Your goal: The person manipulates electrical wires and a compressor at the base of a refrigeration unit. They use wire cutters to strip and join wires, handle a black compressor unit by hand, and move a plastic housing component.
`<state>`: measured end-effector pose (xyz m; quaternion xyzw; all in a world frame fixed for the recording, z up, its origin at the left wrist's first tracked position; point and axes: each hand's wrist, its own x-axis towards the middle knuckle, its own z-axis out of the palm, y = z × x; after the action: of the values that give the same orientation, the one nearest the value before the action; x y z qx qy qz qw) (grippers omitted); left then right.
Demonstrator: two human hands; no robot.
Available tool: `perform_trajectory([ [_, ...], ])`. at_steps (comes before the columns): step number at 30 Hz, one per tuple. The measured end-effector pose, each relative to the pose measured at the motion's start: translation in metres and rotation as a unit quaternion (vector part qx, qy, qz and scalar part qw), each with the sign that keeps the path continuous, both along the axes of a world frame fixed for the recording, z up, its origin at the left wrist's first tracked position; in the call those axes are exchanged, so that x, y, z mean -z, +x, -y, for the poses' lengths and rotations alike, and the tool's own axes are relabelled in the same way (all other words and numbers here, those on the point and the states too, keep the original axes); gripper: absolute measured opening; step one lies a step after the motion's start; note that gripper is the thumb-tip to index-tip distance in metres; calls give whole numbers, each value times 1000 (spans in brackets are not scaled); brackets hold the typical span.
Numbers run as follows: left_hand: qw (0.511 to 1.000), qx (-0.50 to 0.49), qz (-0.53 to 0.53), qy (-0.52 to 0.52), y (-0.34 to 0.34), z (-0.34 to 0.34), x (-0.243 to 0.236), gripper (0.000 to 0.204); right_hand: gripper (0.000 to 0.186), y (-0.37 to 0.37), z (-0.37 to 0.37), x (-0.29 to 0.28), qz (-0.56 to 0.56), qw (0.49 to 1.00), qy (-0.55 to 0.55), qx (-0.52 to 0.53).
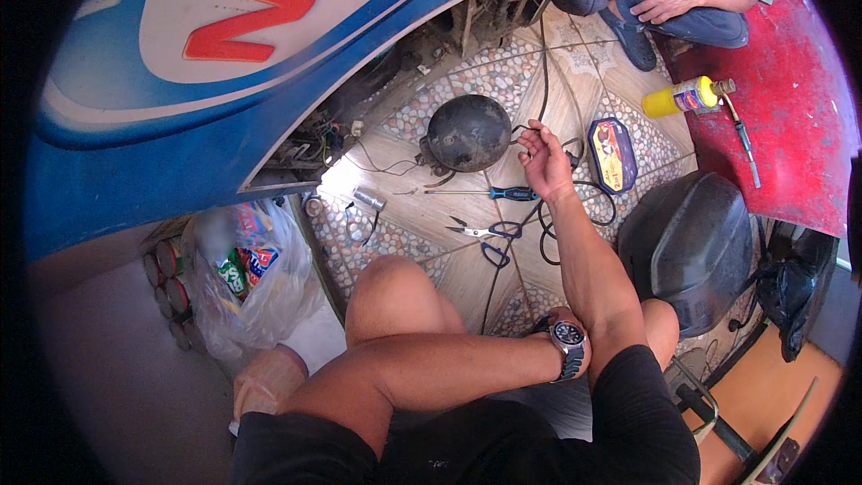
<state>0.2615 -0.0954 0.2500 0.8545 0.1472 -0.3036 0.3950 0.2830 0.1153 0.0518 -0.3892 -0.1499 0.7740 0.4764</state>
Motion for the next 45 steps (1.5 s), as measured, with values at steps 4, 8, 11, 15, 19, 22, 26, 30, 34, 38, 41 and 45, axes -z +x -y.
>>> perform_trajectory([
  [4,1000,-2,-17,9,2,2,-1,47,32,2,-1,1,10,1000,3,-5],
  [8,998,52,-8,-37,-4,-13,-15,46,42,3,3,-8,-29,999,-12,1],
  [11,997,42,-66,-5,6,2,-5,45,56,2,3,-19,-82,995,-33,38],
  [15,999,17,-36,11,6,9,0,44,49,4,1,-12,-68,997,-18,-29],
  [19,999,47,-15,-16,-7,-7,-17,46,37,6,0,0,-13,1000,-7,-5],
  [22,999,48,-13,-10,-10,-7,-18,49,32,2,0,3,-1,1000,1,13],
  [26,998,36,-50,-7,-1,1,-6,51,30,-4,1,3,6,1000,2,23],
  [30,997,24,-66,-13,5,3,-4,51,29,-2,1,2,11,1000,10,15],
  [34,998,31,-55,3,5,7,0,50,29,-2,2,2,17,1000,9,15],
  [38,999,12,-37,16,-4,3,-8,46,30,-1,1,3,22,1000,14,13],
  [41,998,33,-51,9,2,6,-5,46,31,-1,0,3,39,999,17,14],
  [45,999,32,-37,-4,-1,7,1,46,39,-5,4,-5,30,999,1,15],
])
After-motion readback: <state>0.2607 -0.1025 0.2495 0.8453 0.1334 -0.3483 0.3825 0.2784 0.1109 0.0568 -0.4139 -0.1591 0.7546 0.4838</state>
